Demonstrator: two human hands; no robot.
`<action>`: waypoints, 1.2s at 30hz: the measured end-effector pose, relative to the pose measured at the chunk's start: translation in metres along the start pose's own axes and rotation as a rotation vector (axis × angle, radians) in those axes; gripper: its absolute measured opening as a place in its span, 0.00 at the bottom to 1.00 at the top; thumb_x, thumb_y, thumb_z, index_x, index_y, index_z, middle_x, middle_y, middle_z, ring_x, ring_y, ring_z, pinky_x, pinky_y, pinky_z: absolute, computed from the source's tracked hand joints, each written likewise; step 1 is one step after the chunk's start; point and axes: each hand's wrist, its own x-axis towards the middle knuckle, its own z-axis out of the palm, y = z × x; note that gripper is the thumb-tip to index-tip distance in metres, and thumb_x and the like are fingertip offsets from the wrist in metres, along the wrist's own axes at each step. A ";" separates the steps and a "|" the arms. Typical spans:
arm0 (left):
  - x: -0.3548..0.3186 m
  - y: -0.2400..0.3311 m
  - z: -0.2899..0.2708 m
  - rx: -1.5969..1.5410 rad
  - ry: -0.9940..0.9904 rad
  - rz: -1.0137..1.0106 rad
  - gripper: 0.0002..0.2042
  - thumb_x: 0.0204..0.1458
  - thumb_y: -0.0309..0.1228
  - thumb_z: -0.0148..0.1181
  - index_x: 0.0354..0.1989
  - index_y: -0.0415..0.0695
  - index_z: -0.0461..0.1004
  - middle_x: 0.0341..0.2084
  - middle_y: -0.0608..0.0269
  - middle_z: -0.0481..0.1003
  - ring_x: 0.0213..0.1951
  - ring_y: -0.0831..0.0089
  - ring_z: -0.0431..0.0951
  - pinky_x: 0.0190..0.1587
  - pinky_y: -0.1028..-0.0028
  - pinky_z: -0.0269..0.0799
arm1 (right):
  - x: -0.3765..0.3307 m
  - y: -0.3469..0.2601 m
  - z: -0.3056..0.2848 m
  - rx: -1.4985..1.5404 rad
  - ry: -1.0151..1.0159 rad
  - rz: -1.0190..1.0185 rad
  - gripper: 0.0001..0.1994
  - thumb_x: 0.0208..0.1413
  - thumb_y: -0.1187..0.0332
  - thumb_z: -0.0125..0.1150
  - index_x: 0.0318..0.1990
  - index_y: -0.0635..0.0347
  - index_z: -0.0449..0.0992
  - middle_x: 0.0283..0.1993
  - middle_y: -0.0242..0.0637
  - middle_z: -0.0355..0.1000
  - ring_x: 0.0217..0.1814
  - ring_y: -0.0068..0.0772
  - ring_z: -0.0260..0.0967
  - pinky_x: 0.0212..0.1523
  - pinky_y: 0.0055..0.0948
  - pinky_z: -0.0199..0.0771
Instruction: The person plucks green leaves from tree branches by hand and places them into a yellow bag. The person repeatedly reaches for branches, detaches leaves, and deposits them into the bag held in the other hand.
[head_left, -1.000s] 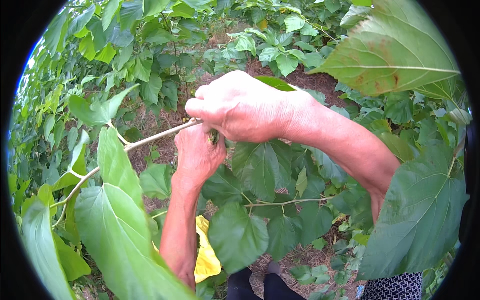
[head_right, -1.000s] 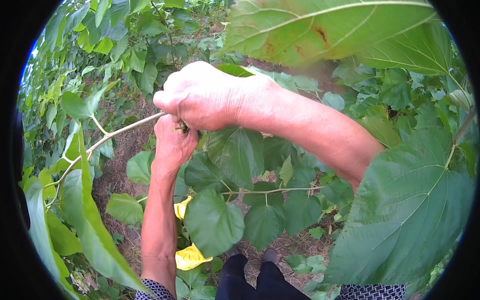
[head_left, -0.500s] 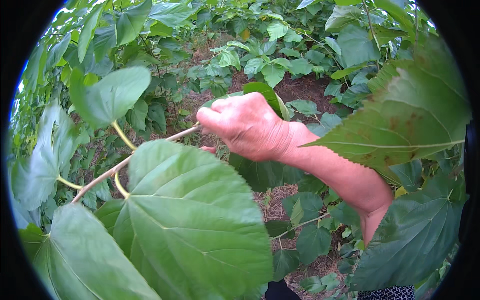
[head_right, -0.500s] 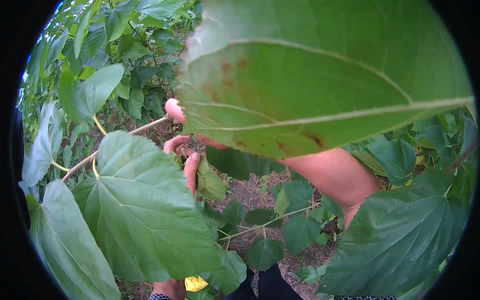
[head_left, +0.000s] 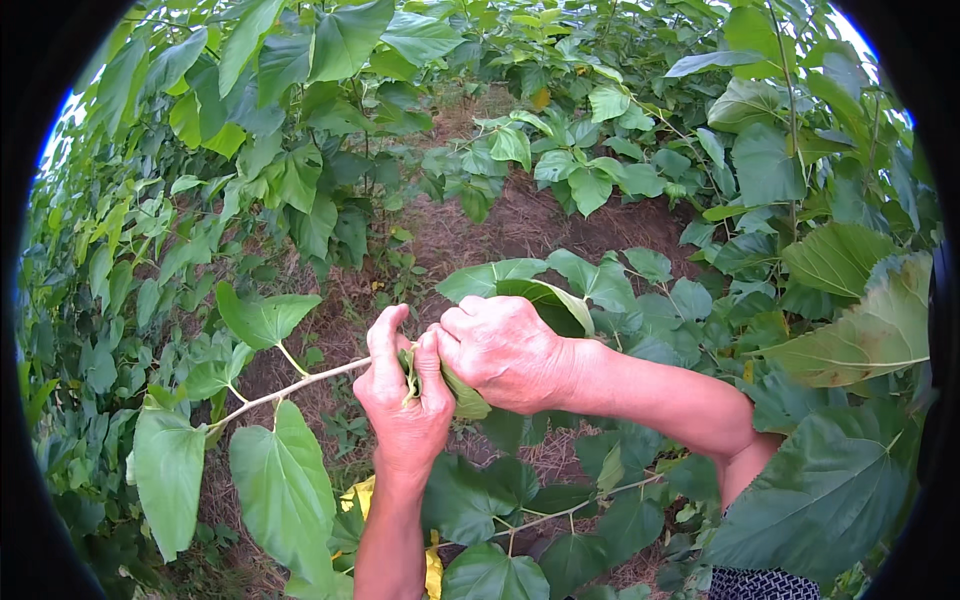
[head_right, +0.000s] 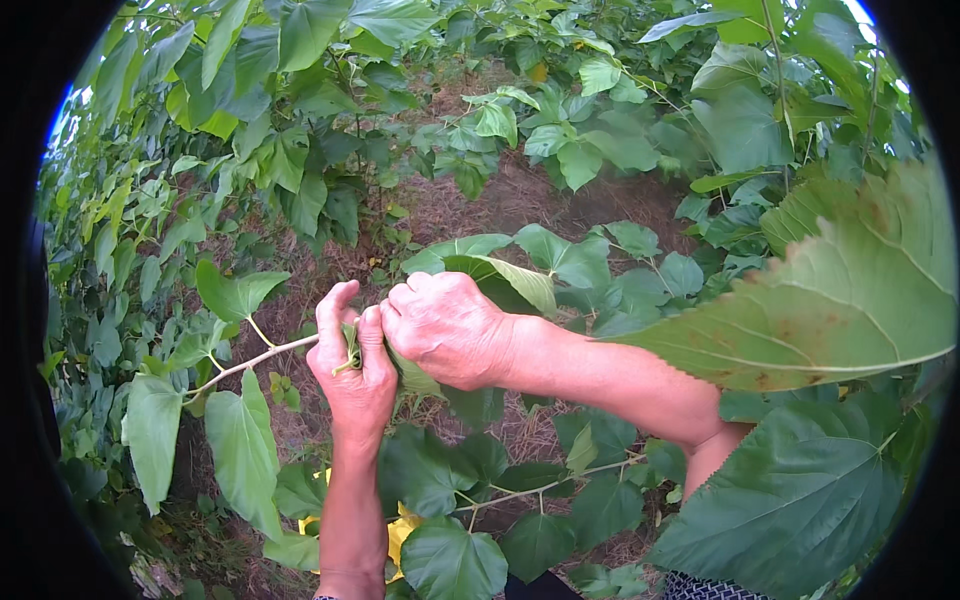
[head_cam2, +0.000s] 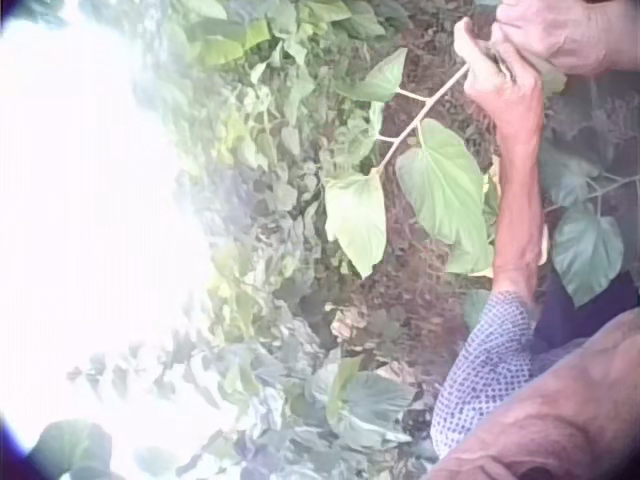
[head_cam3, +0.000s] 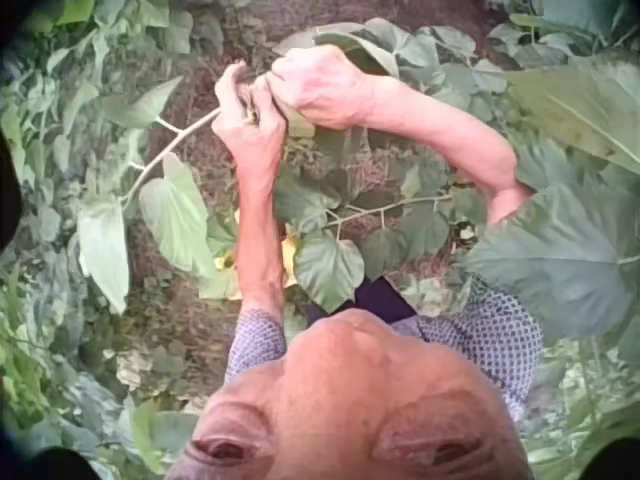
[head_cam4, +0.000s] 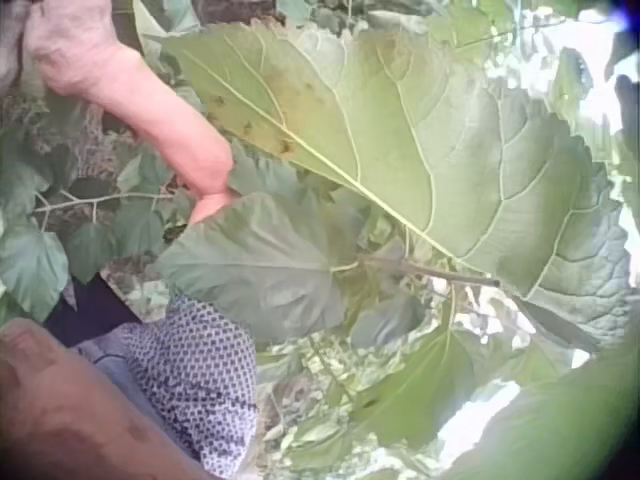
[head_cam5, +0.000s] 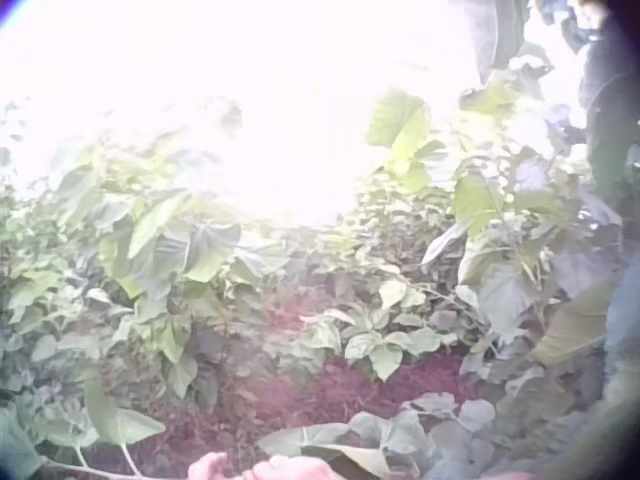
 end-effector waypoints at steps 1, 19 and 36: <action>-0.001 -0.003 -0.003 0.065 -0.019 0.027 0.13 0.65 0.23 0.67 0.56 0.35 0.78 0.28 0.50 0.80 0.26 0.63 0.82 0.32 0.66 0.77 | 0.000 -0.003 0.002 -0.001 0.050 0.011 0.15 0.42 0.67 0.67 0.39 0.62 0.76 0.34 0.37 0.70 0.37 0.39 0.72 0.36 0.37 0.75; -0.028 -0.063 -0.044 0.382 -0.089 0.125 0.13 0.59 0.14 0.65 0.52 0.35 0.80 0.40 0.44 0.84 0.40 0.48 0.87 0.46 0.61 0.83 | -0.054 -0.067 -0.062 0.195 0.003 -0.021 0.18 0.40 0.67 0.67 0.40 0.69 0.81 0.30 0.34 0.67 0.25 0.30 0.69 0.21 0.31 0.68; -0.079 0.020 0.058 -0.452 -0.302 -0.360 0.38 0.46 0.34 0.87 0.63 0.34 0.73 0.45 0.48 0.87 0.45 0.64 0.88 0.51 0.63 0.82 | -0.031 0.053 -0.065 0.235 -0.270 -0.147 0.21 0.53 0.54 0.73 0.45 0.59 0.75 0.39 0.42 0.76 0.42 0.55 0.81 0.40 0.52 0.80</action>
